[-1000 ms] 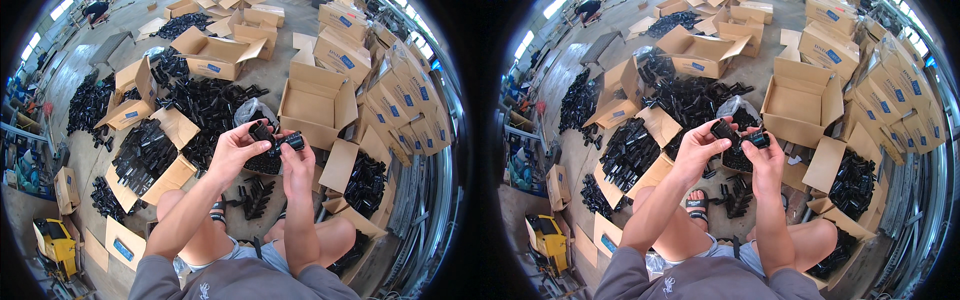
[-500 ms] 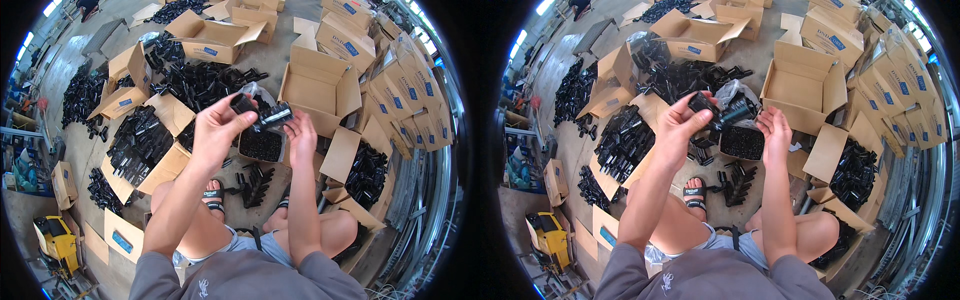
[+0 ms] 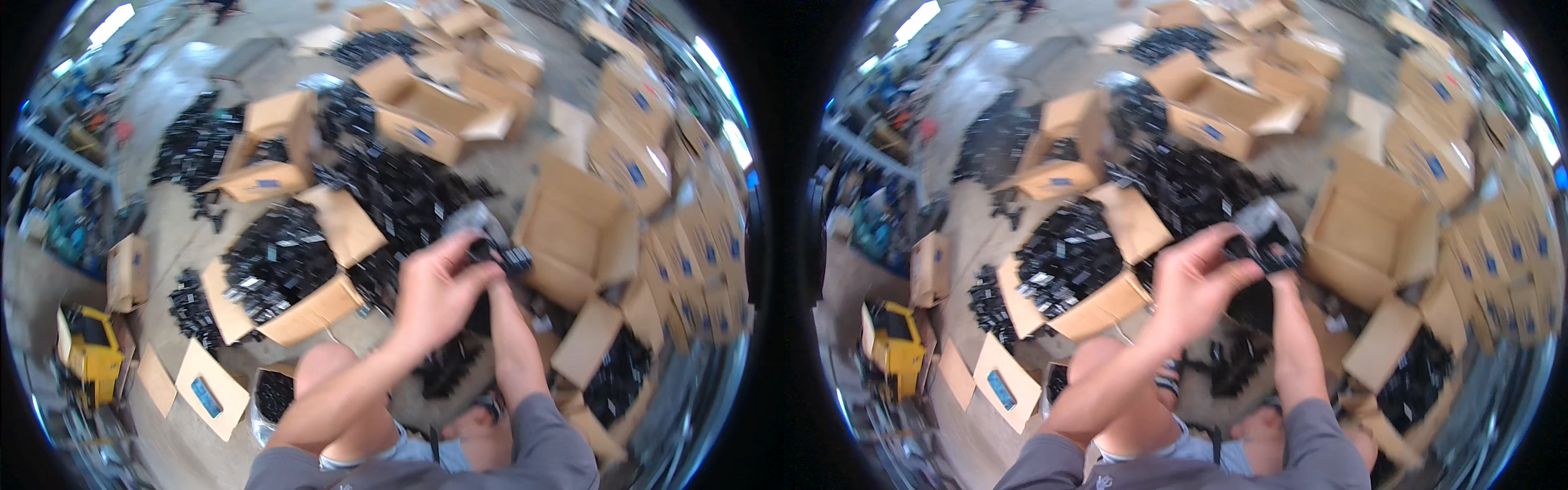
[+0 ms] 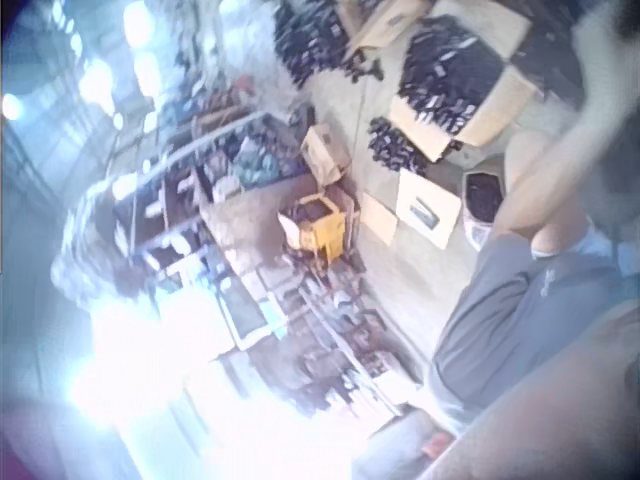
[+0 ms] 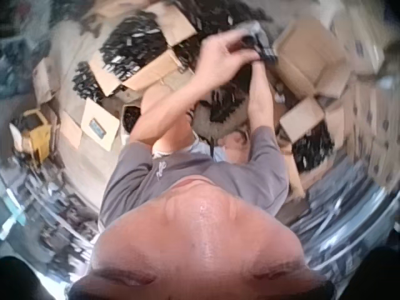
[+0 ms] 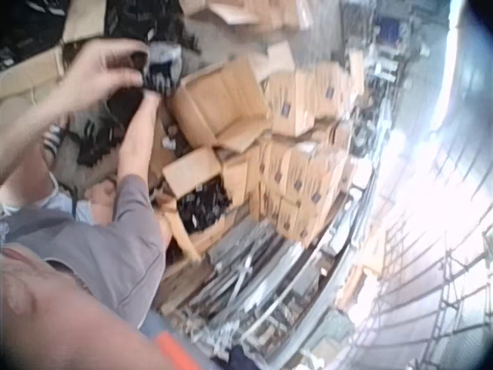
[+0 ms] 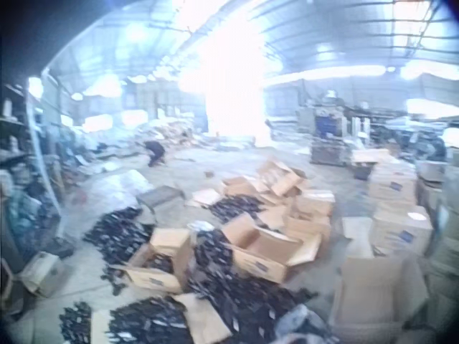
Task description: The person sorts through a collection of black plastic components on the floor, picking them up and moving them between different open cardboard boxes.
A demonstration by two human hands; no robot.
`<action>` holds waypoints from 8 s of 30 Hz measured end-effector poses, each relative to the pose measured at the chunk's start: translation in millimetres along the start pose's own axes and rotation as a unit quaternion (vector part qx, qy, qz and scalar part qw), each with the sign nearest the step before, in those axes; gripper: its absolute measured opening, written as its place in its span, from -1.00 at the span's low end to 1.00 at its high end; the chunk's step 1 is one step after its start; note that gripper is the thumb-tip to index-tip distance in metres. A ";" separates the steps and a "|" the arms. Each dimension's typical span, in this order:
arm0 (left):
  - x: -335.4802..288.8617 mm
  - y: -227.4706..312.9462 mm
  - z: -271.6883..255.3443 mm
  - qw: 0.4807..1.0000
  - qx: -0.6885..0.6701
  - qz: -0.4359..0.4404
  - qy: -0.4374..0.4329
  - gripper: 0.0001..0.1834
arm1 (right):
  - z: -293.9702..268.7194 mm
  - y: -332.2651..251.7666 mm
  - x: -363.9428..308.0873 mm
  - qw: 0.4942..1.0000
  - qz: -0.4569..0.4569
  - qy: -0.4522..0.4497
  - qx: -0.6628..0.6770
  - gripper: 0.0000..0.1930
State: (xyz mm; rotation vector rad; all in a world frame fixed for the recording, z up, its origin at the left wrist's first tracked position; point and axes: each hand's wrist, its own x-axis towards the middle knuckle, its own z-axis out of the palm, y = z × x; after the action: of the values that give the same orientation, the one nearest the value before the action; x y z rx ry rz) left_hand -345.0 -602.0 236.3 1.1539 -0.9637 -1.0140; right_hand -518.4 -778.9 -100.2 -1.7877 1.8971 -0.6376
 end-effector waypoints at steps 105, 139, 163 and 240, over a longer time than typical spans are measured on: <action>-10.1 4.9 25.1 0.994 -0.001 0.044 -0.102 -0.47 | -214.6 -155.1 -173.7 0.677 -0.021 0.032 0.735 -0.76; -14.9 3.6 29.4 0.960 0.205 0.178 -0.063 -0.50 | -246.4 -179.9 -188.4 0.576 0.099 -0.088 0.807 -0.70; -7.1 -37.9 28.2 0.939 -0.219 -0.265 -0.026 -0.71 | -165.5 -84.6 -98.1 0.850 -0.005 -0.047 0.524 -0.58; -34.9 -21.7 79.2 0.970 -0.230 -0.074 -0.033 -0.72 | -301.8 -170.5 -181.6 0.955 -0.081 0.057 0.281 -0.78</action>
State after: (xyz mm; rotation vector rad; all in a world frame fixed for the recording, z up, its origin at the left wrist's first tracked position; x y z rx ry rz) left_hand -432.5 -590.5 224.0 0.8147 -0.6497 -1.3215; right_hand -558.9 -599.0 244.9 -1.5564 1.4372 -1.2223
